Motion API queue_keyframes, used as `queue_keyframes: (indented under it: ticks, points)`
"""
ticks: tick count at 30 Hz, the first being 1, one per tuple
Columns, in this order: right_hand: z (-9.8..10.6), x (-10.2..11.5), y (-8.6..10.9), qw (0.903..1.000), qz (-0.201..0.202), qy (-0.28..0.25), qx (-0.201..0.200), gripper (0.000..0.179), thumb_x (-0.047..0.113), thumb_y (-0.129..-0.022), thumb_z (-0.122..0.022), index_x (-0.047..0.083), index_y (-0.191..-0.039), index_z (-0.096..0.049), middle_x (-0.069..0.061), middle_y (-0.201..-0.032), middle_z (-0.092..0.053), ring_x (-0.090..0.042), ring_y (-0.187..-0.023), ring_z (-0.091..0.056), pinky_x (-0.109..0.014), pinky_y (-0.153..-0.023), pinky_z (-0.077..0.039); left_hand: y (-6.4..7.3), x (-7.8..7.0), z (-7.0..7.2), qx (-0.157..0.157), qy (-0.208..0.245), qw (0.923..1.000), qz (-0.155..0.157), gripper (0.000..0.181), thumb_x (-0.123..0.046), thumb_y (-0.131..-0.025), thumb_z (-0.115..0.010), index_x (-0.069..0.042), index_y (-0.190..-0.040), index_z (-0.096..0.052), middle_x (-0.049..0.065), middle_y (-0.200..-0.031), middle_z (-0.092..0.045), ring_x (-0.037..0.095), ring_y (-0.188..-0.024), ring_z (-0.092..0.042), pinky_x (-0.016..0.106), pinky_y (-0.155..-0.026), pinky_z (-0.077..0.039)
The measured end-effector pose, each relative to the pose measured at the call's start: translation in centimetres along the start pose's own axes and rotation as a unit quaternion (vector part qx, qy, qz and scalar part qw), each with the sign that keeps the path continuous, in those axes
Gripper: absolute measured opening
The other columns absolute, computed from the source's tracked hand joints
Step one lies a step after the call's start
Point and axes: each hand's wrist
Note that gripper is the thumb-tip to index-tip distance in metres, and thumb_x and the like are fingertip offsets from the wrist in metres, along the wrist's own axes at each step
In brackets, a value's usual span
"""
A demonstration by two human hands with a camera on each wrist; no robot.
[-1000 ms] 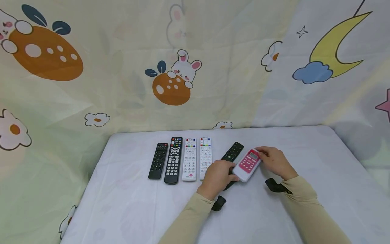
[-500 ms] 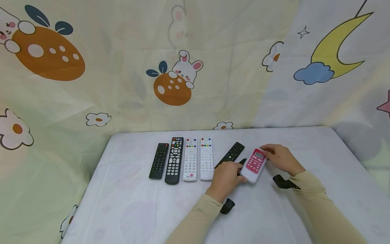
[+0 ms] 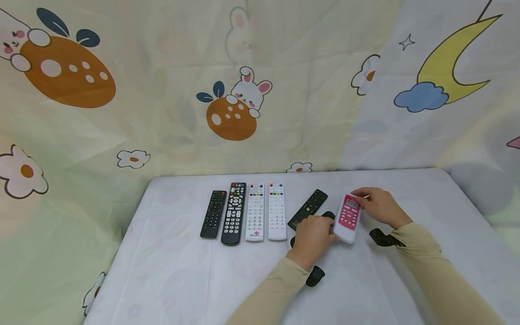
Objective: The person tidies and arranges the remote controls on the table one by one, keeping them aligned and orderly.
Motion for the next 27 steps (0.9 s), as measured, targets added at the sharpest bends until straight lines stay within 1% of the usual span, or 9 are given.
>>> queue_keyframes:
  ticks: [2, 5, 9, 13, 16, 21, 27]
  points:
    - [0.1, -0.1, -0.1, 1.0, -0.002, 0.003, -0.001, 0.031, 0.013, -0.102, -0.053, -0.005, -0.124, -0.065, -0.025, -0.113, -0.068, -0.037, -0.097, -0.065, -0.037, -0.069, -0.05, -0.1, -0.3, -0.1, -0.001, -0.005, 1.0, 0.004, 0.025, -0.035, -0.076, -0.087, -0.019, -0.093, -0.078, -0.015, -0.059, -0.055, -0.002, -0.051, -0.042, 0.016, -0.046, -0.032]
    - [0.2, -0.5, -0.2, 1.0, 0.0, 0.007, -0.001, 0.031, 0.013, -0.103, -0.053, -0.006, -0.124, -0.065, -0.026, -0.115, -0.067, -0.038, -0.098, -0.065, -0.039, -0.07, -0.051, -0.3, -0.8, -0.4, -0.006, -0.016, 0.9998, 0.01, 0.025, -0.037, -0.076, -0.087, -0.021, -0.092, -0.078, -0.015, -0.06, -0.055, -0.001, -0.052, -0.042, 0.017, -0.046, -0.032]
    - [0.5, -0.8, -0.2, 0.9999, 0.001, 0.01, 0.003, 0.032, 0.014, -0.103, -0.053, -0.006, -0.125, -0.065, -0.028, -0.118, -0.066, -0.041, -0.1, -0.065, -0.042, -0.072, -0.052, -0.6, -1.3, -0.9, -0.019, -0.029, 0.9993, 0.012, 0.022, -0.039, -0.076, -0.087, -0.023, -0.086, -0.077, -0.014, -0.065, -0.062, 0.0, -0.055, -0.047, 0.019, -0.047, -0.034]
    - [0.9, -1.0, -0.3, 0.9999, -0.003, 0.013, 0.01, 0.033, 0.015, -0.103, -0.053, -0.007, -0.126, -0.064, -0.029, -0.119, -0.065, -0.043, -0.102, -0.065, -0.042, -0.071, -0.052, -0.8, -1.7, -1.5, -0.028, -0.04, 0.9988, 0.013, 0.02, -0.04, -0.077, -0.087, -0.023, -0.083, -0.076, -0.013, -0.071, -0.066, 0.001, -0.058, -0.052, 0.02, -0.048, -0.036]
    - [1.1, -1.3, -0.4, 0.9998, -0.003, 0.014, 0.012, 0.033, 0.014, -0.103, -0.053, -0.007, -0.126, -0.064, -0.029, -0.119, -0.065, -0.044, -0.103, -0.065, -0.041, -0.071, -0.052, -1.0, -2.1, -1.8, -0.028, -0.045, 0.9985, 0.018, 0.021, -0.04, -0.079, -0.085, -0.022, -0.084, -0.076, -0.012, -0.072, -0.067, 0.002, -0.058, -0.053, 0.021, -0.048, -0.037]
    - [1.4, -1.5, -0.6, 0.9998, 0.001, 0.017, 0.013, 0.033, 0.014, -0.103, -0.053, -0.007, -0.126, -0.064, -0.03, -0.118, -0.065, -0.044, -0.102, -0.065, -0.04, -0.07, -0.051, -1.4, -2.9, -2.4, -0.029, -0.064, 0.9969, 0.034, 0.024, -0.045, -0.079, -0.084, -0.023, -0.081, -0.075, -0.01, -0.069, -0.067, 0.004, -0.055, -0.054, 0.024, -0.044, -0.036]
    - [1.7, -1.8, -0.8, 0.9997, 0.003, 0.024, 0.01, 0.033, 0.013, -0.102, -0.053, -0.007, -0.126, -0.063, -0.029, -0.115, -0.066, -0.042, -0.1, -0.065, -0.038, -0.068, -0.049, -1.9, -4.0, -3.0, -0.025, -0.086, 0.9948, 0.049, 0.024, -0.047, -0.079, -0.083, -0.025, -0.083, -0.075, -0.011, -0.072, -0.07, 0.006, -0.058, -0.061, 0.026, -0.044, -0.039]
Point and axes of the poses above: each hand's wrist, its own y-axis away from the middle knuckle, its own z-axis out of the back of the hand, x = y × z
